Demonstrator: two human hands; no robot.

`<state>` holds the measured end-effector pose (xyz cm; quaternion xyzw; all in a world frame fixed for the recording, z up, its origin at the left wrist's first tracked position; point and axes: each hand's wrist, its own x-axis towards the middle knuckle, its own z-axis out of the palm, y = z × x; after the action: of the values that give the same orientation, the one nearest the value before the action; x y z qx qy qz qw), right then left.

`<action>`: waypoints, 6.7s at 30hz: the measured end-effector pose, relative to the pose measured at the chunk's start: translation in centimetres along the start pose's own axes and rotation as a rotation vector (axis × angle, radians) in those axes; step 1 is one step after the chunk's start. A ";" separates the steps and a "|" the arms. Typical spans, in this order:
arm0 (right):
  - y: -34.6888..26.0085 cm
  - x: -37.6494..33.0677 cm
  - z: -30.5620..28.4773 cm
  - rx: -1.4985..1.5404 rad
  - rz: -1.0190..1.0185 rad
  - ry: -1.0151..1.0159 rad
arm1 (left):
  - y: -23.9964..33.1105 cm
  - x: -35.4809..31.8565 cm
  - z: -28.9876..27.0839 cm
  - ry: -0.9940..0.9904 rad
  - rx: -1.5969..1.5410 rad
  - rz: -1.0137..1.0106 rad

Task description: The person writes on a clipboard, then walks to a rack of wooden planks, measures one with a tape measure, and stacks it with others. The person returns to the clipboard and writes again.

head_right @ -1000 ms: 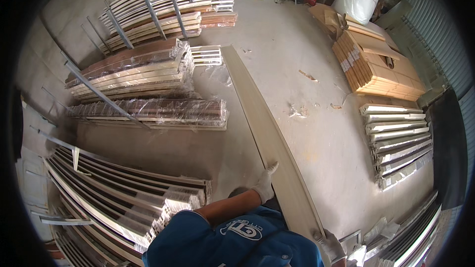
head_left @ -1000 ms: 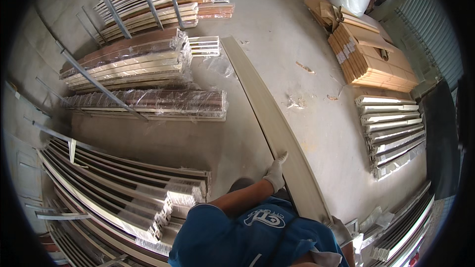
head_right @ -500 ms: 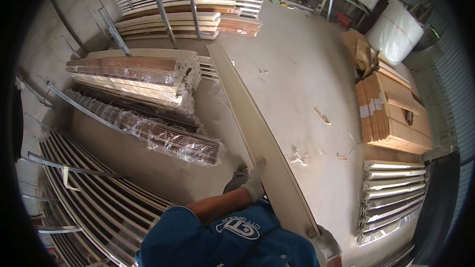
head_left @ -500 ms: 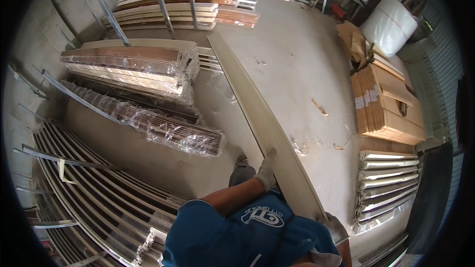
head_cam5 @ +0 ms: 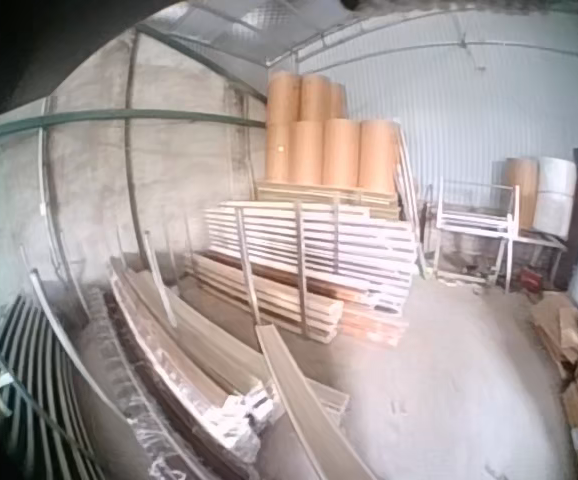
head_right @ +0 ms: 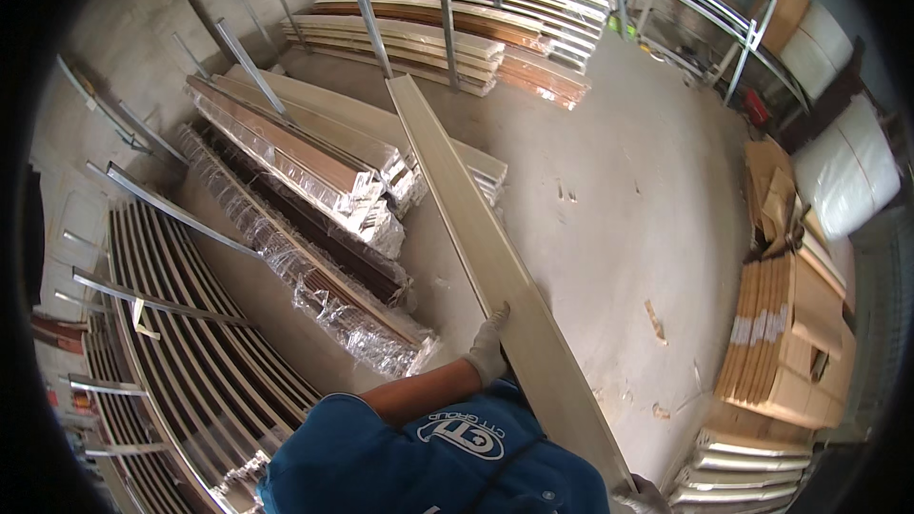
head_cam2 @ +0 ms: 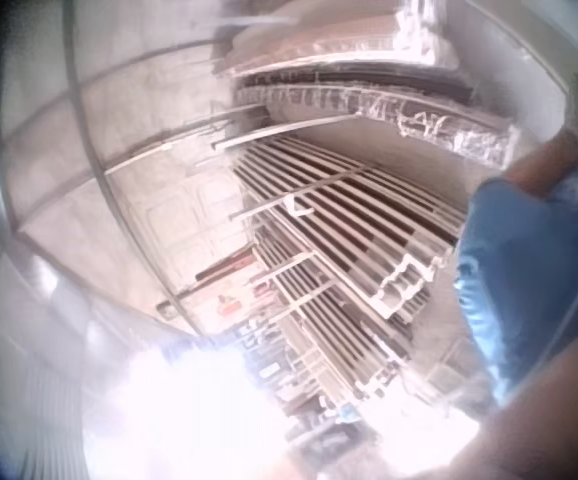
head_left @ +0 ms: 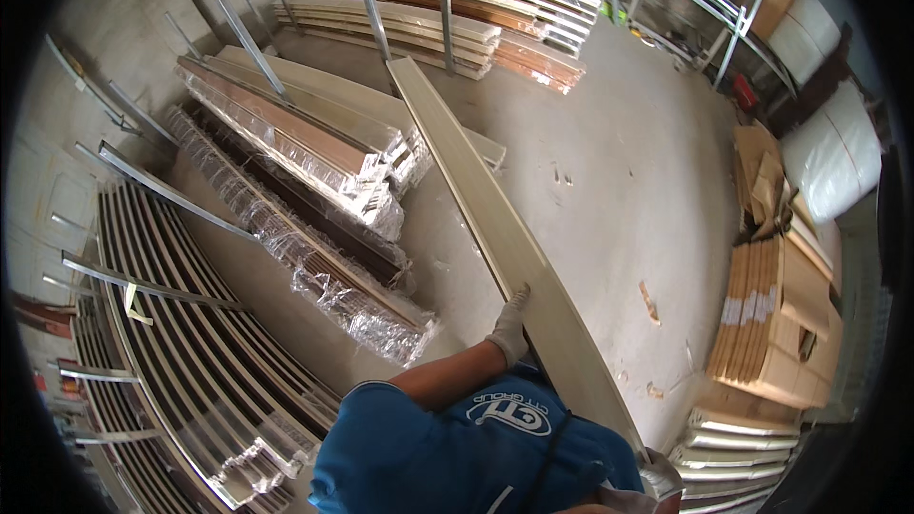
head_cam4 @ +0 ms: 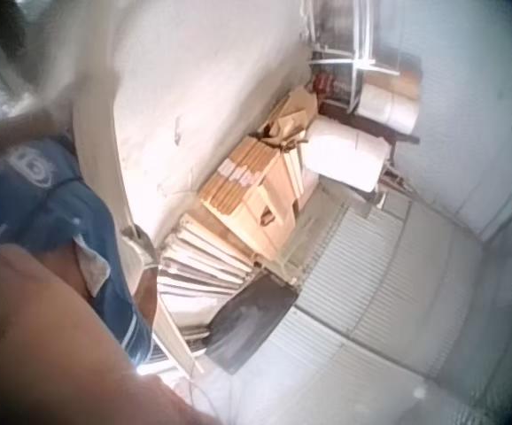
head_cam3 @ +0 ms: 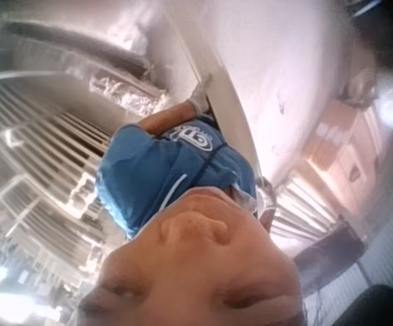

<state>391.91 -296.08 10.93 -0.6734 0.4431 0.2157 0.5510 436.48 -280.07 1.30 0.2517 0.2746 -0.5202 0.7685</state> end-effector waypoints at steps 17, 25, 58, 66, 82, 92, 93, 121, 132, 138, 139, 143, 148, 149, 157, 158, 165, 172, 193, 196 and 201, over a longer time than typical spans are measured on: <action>-31.4 31.0 -15.4 -0.251 -0.074 -0.232 | 20.5 20.9 8.9 0.156 -0.344 0.294; -57.2 45.9 -7.3 -0.382 -0.078 -0.297 | 44.0 27.8 8.3 0.179 -0.447 0.348; -70.8 67.5 -7.0 -0.844 -0.007 -0.325 | 68.5 39.8 5.8 0.313 -0.389 0.784; -77.0 73.4 10.3 -0.916 -0.377 0.120 | 82.2 43.9 -3.7 0.373 -0.521 0.710; -78.0 85.8 14.9 -0.748 -0.180 -0.178 | 88.3 48.5 -9.9 0.651 -0.311 0.803; -75.9 89.2 16.8 -0.630 -0.045 -0.464 | 88.2 46.0 -10.3 0.634 -0.275 0.670; -75.7 89.4 16.9 -0.635 -0.036 -0.470 | 88.2 46.2 -10.2 0.611 -0.246 0.699; -80.4 85.1 21.0 -1.040 -0.443 0.172 | 92.5 53.9 -13.8 0.277 -0.487 0.985; -76.5 92.3 21.2 -0.707 -0.345 -0.105 | 92.8 49.6 -13.4 0.684 -0.171 0.800; -73.3 95.8 22.9 -0.639 -0.385 -0.250 | 93.1 48.8 -12.4 0.774 -0.164 0.762; -72.7 96.5 23.3 -0.639 -0.370 -0.256 | 93.2 49.0 -12.6 0.779 -0.147 0.785; -71.1 98.4 23.7 -0.596 -0.446 -0.245 | 92.9 50.1 -13.5 0.744 -0.180 0.747; -71.8 98.8 23.5 -0.594 -0.390 -0.295 | 92.7 50.5 -13.9 0.849 -0.138 0.746; -72.1 98.8 23.4 -0.572 -0.325 -0.348 | 92.7 50.5 -14.0 0.867 -0.123 0.716; -75.1 98.6 23.8 -0.636 -0.302 -0.288 | 94.8 50.7 -14.9 0.799 -0.034 0.790; -76.2 98.9 24.2 -0.644 -0.320 -0.270 | 95.8 50.8 -14.8 0.759 -0.085 0.766; -86.9 103.3 28.0 -0.585 -0.343 -0.392 | 105.8 51.9 -14.2 0.809 0.138 0.813; -86.6 102.4 29.8 -0.520 -0.331 -0.313 | 106.5 50.7 -17.0 0.832 0.244 0.780; -81.0 99.0 26.8 -0.585 -0.287 -0.257 | 100.8 49.9 -17.3 0.769 0.050 0.656; -80.7 99.5 27.1 -0.570 -0.324 -0.262 | 100.8 50.2 -16.2 0.773 0.051 0.727; -78.7 100.5 26.2 -0.539 -0.306 -0.307 | 99.4 50.2 -14.4 0.766 0.043 0.709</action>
<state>514.41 -307.70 -31.87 -0.8130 0.1761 0.3388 0.4395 542.80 -270.54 -33.37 0.5173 0.4230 -0.1043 0.7366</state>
